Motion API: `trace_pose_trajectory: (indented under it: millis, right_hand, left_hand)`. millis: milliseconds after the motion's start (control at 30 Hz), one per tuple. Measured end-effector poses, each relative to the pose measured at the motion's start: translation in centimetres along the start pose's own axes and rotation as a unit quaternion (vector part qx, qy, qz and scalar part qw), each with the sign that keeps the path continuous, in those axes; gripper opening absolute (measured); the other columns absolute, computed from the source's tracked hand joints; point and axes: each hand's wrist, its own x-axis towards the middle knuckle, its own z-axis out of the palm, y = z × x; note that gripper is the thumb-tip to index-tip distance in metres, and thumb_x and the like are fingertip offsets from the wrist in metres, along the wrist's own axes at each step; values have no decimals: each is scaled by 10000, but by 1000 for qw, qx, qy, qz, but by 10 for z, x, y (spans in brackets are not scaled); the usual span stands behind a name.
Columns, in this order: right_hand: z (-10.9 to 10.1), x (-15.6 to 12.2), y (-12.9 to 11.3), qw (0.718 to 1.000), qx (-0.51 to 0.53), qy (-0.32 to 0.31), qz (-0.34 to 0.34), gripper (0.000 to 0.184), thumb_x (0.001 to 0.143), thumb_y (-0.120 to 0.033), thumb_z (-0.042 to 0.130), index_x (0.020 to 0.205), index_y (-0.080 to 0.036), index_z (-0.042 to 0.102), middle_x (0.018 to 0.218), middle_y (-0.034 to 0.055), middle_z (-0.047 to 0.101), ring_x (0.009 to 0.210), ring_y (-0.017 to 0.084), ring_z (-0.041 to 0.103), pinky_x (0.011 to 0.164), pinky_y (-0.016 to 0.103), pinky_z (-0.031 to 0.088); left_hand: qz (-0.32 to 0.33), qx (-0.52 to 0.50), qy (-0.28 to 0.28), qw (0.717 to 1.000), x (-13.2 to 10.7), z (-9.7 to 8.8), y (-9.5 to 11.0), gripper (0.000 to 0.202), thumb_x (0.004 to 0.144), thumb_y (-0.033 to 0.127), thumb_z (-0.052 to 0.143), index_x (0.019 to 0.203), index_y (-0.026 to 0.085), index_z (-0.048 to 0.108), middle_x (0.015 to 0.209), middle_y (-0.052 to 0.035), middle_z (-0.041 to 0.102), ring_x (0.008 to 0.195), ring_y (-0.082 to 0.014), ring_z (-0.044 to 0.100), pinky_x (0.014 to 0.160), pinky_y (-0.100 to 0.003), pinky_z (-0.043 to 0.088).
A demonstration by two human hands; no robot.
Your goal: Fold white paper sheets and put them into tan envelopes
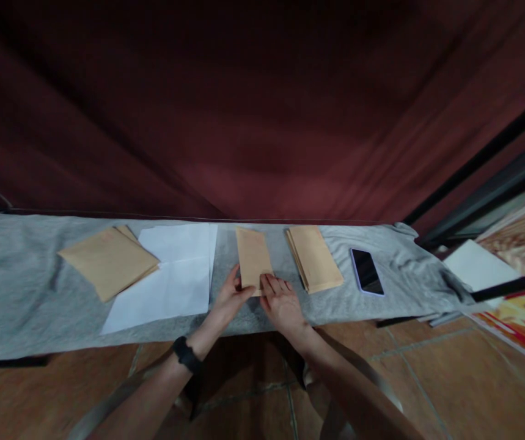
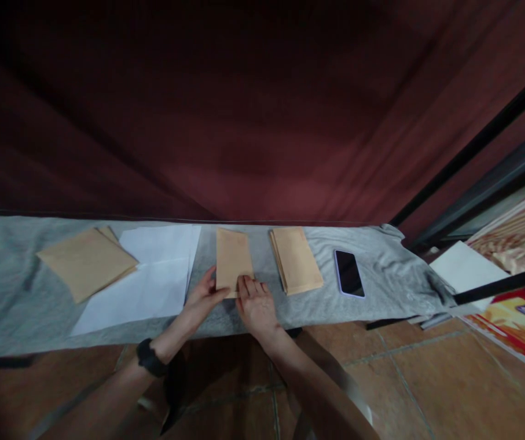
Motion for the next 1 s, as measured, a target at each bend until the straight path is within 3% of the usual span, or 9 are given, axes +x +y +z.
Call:
trace_pose_trajectory:
  millis: [133, 200, 267, 367, 467, 633, 800, 900, 1000]
  right_hand:
    - [-10, 11, 11, 991, 90, 39, 95, 402, 1002, -210, 384, 1365, -180, 553, 1208, 128, 653, 1061, 251, 631, 906, 357, 509]
    - [-13, 18, 25, 948, 238, 103, 183, 341, 1016, -303, 376, 1188, -181, 644, 1049, 104, 681, 953, 227, 656, 841, 326, 528]
    - [-16, 25, 41, 845, 426, 177, 270, 341, 980, -440, 451, 1006, -172, 661, 871, 64, 674, 814, 206, 654, 720, 304, 543]
    - [-23, 27, 63, 653, 635, 256, 324, 340, 825, -508, 650, 904, -178, 629, 776, 14, 646, 704, 169, 622, 623, 268, 539]
    - [-29, 20, 78, 559, 713, 261, 335, 283, 728, -414, 747, 843, -189, 619, 748, -13, 637, 672, 136, 609, 673, 255, 556]
    - [-27, 1, 91, 515, 733, 220, 386, 240, 653, -268, 768, 825, -224, 606, 732, -36, 660, 688, 144, 641, 707, 259, 581]
    - [-29, -17, 99, 534, 744, 126, 382, 148, 738, -328, 701, 780, -222, 607, 724, 25, 693, 759, 208, 705, 787, 354, 609]
    - [-35, -25, 107, 532, 749, 138, 369, 78, 786, -262, 642, 736, -242, 586, 728, 20, 707, 829, 217, 725, 855, 374, 604]
    - [-41, -30, 115, 503, 758, 158, 385, 103, 786, -167, 619, 716, -234, 583, 698, 11, 697, 816, 197, 731, 827, 338, 616]
  left_hand:
    - [-14, -20, -88, 996, -9, 12, 17, 839, 821, 484, 671, 1514, 151, 336, 937, -66, 720, 714, -161, 641, 639, -279, 480]
    - [-15, -27, -96, 995, -10, 14, 22, 738, 866, 537, 602, 1465, 141, 431, 944, -86, 716, 735, -162, 644, 644, -277, 473]
    - [-21, -10, -83, 996, -8, 15, 23, 645, 857, 552, 605, 1343, 129, 569, 932, -90, 714, 751, -165, 643, 660, -278, 471]
    - [-28, 32, -68, 997, -5, 15, 20, 554, 815, 529, 654, 1214, 144, 655, 897, -73, 719, 764, -177, 643, 679, -284, 471]
    - [-41, 64, -78, 994, -4, 17, 16, 522, 795, 519, 661, 1167, 155, 675, 883, -65, 725, 772, -188, 651, 693, -296, 480]
    - [-50, 101, -84, 990, -5, 19, 12, 492, 787, 517, 641, 1126, 162, 683, 860, -57, 726, 769, -193, 665, 697, -305, 490]
    - [-41, 117, -74, 990, -2, 17, 9, 467, 789, 518, 622, 1094, 171, 688, 849, -59, 729, 759, -199, 669, 705, -322, 508]
    - [-37, 120, -69, 990, -1, 15, 9, 437, 780, 496, 624, 1063, 170, 693, 827, -52, 724, 743, -195, 667, 708, -324, 517]
    - [-32, 130, -68, 989, 0, 11, 9, 411, 778, 493, 619, 1027, 176, 701, 800, -46, 714, 732, -195, 665, 698, -324, 520]
